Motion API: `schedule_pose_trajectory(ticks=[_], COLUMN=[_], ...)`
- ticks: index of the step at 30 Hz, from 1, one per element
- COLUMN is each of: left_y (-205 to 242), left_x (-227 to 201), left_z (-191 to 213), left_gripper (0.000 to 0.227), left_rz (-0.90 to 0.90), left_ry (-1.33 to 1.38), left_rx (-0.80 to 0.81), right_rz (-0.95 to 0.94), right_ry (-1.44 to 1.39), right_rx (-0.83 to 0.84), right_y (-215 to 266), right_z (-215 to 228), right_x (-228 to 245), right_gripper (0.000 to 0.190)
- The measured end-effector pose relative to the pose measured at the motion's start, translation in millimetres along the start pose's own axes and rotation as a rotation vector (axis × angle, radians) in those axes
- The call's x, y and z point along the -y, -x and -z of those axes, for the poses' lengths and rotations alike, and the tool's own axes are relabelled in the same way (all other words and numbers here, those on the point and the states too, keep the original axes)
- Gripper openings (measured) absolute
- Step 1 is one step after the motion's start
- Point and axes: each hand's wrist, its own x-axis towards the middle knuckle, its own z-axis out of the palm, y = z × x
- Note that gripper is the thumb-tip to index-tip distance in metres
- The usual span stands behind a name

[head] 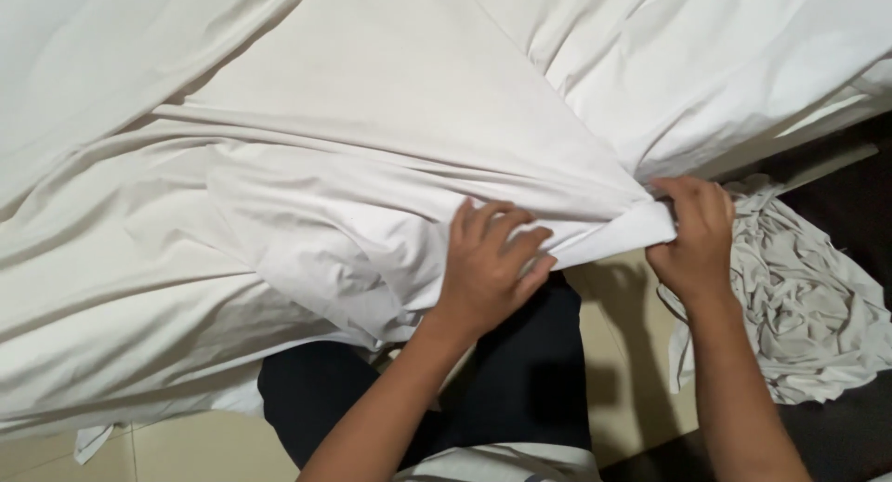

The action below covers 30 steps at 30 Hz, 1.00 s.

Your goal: The person fits a white bed sheet over a mattress, pulling the fabric taut and tucking the corners around the mattress edges while working around the bed. They smooth the sheet surface with both hands and continue securing the sheet edges along the sides.

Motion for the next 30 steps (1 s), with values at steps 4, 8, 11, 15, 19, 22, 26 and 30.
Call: schedule_pose_trajectory(ticks=[4, 8, 11, 15, 19, 22, 26, 30], left_y=[6, 21, 36, 58, 75, 85, 88, 91], left_x=[12, 29, 41, 59, 69, 80, 92, 103], left_z=[17, 40, 60, 87, 114, 127, 141, 139], left_gripper=[0.036, 0.04, 0.04, 0.034, 0.039, 0.043, 0.043, 0.021], left_rz=[0.065, 0.173, 0.254, 0.325, 0.379, 0.425, 0.442, 0.389], left_ry=[-0.088, -0.224, -0.302, -0.393, -0.411, -0.418, -0.458, -0.489], left_rx=[-0.037, -0.053, -0.048, -0.06, -0.116, -0.142, -0.108, -0.12], right_rz=[0.069, 0.134, 0.245, 0.438, 0.564, 0.548, 0.542, 0.499], right_ry=[-0.127, -0.145, -0.242, -0.235, -0.332, -0.445, -0.385, -0.359], right_rx=[0.258, 0.487, 0.452, 0.4, 0.396, 0.355, 0.257, 0.206], right_y=[-20, -30, -39, -48, -54, -58, -61, -58], right_z=[9, -4, -24, -67, -98, -114, -121, -127], right_x=[30, 68, 110, 158, 203, 224, 239, 239], right_gripper=[0.081, 0.11, 0.098, 0.052, 0.041, 0.038, 0.045, 0.016])
